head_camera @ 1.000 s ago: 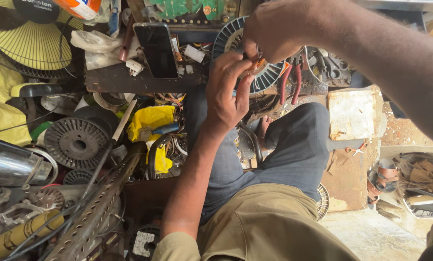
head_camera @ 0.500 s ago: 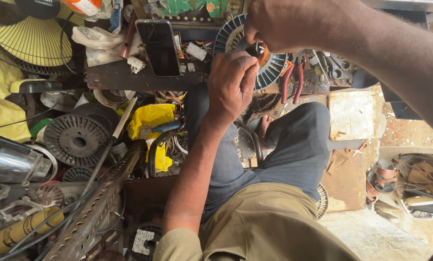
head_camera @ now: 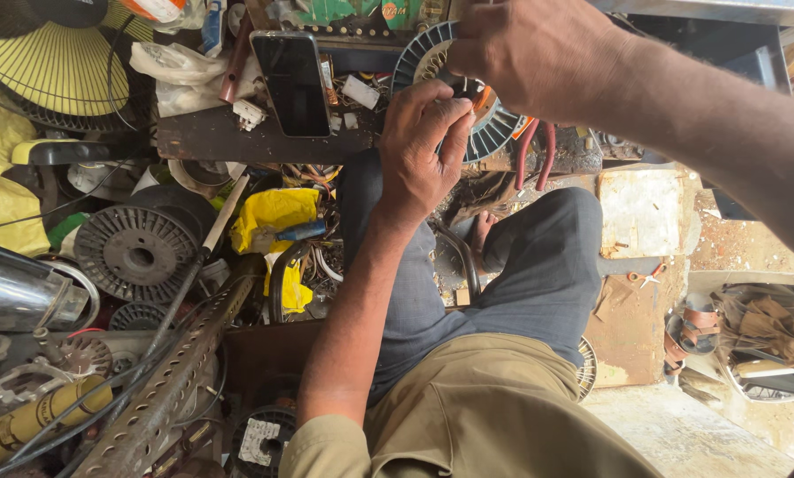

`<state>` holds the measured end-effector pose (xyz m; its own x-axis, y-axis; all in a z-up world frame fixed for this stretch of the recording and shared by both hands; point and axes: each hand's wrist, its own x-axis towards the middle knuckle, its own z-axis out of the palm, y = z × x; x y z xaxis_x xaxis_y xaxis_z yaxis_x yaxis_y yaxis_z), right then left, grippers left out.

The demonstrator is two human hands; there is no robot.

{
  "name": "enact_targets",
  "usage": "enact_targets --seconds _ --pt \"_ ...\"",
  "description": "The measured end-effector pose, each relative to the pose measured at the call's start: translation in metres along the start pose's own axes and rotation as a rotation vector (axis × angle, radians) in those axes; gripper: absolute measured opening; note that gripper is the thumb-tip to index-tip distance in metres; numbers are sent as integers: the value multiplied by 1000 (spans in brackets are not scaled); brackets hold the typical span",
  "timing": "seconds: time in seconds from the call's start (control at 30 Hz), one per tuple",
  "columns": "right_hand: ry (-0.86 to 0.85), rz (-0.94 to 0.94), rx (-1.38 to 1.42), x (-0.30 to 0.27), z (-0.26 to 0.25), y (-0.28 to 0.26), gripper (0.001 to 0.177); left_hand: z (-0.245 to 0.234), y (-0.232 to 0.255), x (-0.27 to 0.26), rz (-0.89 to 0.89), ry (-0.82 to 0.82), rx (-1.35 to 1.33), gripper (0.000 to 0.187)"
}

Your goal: The person sits on the floor in a cluttered workshop and repairs a fan motor stator by stripping and inserting wires into the copper windings. They then handle a wooden board with a metal rod, inserting a white plastic piece into the rod.

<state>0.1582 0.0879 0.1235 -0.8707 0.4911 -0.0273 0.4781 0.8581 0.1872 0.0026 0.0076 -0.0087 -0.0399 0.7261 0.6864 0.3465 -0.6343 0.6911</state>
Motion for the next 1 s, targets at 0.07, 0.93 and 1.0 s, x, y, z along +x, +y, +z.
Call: enact_targets --seconds 0.07,0.93,1.0 --pt "48 -40 -106 0 -1 -3 9 0 0 0 -9 -2 -16 18" --pt "-681 281 166 18 -2 10 19 1 0 16 336 -228 262 17" --pt "-553 259 259 15 1 9 30 2 -1 15 314 -191 228 16"
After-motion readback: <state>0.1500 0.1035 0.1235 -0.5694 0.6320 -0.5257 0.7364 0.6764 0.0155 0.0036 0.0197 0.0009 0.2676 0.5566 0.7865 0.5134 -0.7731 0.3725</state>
